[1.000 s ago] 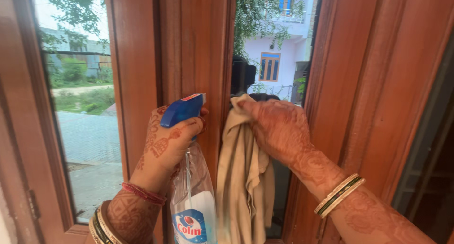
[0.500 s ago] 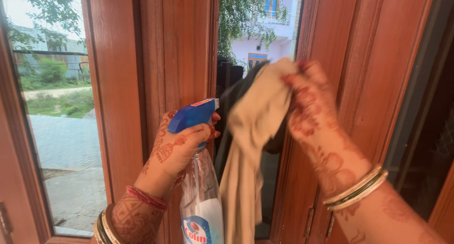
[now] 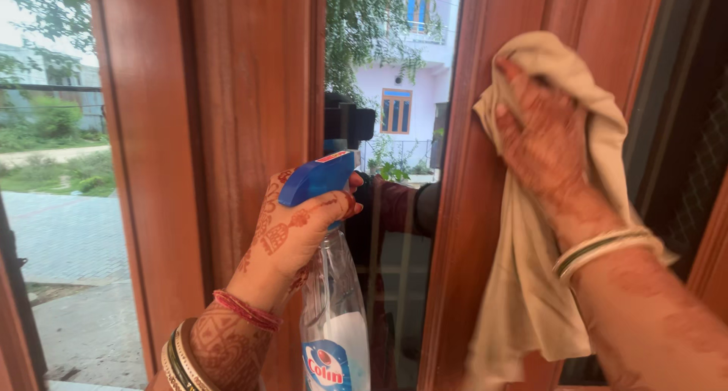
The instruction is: The person cleans a glass window pane in a wooden frame by spraying it with a cleaning liquid and wiping it with a cloth.
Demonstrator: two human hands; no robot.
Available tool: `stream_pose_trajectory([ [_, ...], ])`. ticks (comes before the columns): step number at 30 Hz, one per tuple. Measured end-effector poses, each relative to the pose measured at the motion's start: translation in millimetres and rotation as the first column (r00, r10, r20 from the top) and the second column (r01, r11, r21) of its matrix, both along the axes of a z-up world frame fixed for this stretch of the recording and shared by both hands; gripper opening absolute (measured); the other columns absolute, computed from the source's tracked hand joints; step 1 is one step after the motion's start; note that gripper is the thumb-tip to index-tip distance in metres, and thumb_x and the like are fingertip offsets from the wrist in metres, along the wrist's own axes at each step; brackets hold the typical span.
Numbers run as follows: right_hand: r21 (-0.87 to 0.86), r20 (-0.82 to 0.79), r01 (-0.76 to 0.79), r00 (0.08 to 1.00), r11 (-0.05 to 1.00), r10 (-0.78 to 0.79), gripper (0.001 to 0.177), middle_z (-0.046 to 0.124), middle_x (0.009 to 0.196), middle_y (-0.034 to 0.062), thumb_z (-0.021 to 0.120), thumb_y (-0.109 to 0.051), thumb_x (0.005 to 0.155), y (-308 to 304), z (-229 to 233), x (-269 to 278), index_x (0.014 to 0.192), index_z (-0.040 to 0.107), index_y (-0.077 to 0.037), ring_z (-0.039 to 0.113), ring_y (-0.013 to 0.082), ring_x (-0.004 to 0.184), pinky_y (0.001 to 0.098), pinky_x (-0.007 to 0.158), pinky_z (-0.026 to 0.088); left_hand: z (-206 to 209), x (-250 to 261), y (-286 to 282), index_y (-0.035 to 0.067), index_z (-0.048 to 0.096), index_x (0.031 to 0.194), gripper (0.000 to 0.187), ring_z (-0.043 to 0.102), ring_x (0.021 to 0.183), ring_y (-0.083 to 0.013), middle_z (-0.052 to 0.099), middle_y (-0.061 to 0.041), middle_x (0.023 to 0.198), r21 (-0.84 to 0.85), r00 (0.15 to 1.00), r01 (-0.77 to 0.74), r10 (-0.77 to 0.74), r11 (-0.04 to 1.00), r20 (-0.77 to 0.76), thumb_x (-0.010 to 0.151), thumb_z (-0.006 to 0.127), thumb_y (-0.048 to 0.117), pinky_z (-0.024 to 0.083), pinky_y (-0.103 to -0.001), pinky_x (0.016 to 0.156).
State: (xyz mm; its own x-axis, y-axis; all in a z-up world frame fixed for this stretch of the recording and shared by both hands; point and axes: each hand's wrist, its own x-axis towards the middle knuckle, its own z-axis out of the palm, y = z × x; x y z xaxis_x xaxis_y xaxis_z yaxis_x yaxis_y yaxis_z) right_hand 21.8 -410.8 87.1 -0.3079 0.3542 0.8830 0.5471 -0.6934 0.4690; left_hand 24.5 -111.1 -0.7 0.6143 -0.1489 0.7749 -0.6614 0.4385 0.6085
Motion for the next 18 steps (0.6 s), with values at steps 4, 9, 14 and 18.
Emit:
stream_pose_trajectory([
  [4,-0.071,-0.018,0.099,0.995,0.993,-0.101,0.039,0.056,0.141,0.0136,0.058,-0.006,0.108,-5.6,-24.5,9.4,0.147,0.053,-0.008,0.055,0.0284,0.134,0.0355,0.117,0.044,-3.0,10.0,-12.3,-0.005,0.068,0.124,0.041,0.070,0.082,-0.0167,0.073,-0.011,0.103,0.051,1.000,-0.024,0.024,0.998,-0.007,0.084,0.068,0.003,0.061,-0.032,0.079],
  [9,-0.150,-0.061,0.216,0.972,0.965,-0.227,0.041,0.053,0.146,0.0137,0.056,-0.007,0.109,-4.5,-56.7,12.9,0.150,0.049,-0.008,0.052,0.0286,0.138,0.0355,0.119,0.041,-9.9,17.2,-37.8,-0.002,0.069,0.122,0.041,0.070,0.080,-0.0146,0.075,-0.009,0.101,0.008,0.998,0.028,-0.028,1.000,-0.050,0.081,0.069,0.000,0.059,-0.030,0.077],
  [14,-0.259,-0.109,0.310,0.932,0.915,-0.346,0.044,0.049,0.150,0.0139,0.055,-0.009,0.111,-17.2,-71.8,1.0,0.153,0.045,-0.009,0.048,0.0287,0.142,0.0356,0.121,0.038,-8.7,21.6,-62.2,-0.010,0.073,0.111,0.028,0.070,0.083,-0.0128,0.074,-0.010,0.097,0.069,1.000,-0.014,0.015,0.997,-0.004,0.084,0.071,-0.002,0.058,-0.029,0.079],
  [18,-0.287,-0.111,0.349,0.913,0.892,-0.393,0.046,0.047,0.154,0.0139,0.053,-0.010,0.112,-26.9,-60.3,-1.2,0.156,0.042,-0.009,0.046,0.0288,0.145,0.0356,0.123,0.035,-1.3,22.1,-80.6,-0.001,0.073,0.113,0.034,0.069,0.080,-0.0096,0.075,-0.004,0.094,0.021,0.999,0.037,-0.037,0.999,-0.018,0.080,0.070,-0.003,0.058,-0.027,0.077],
])
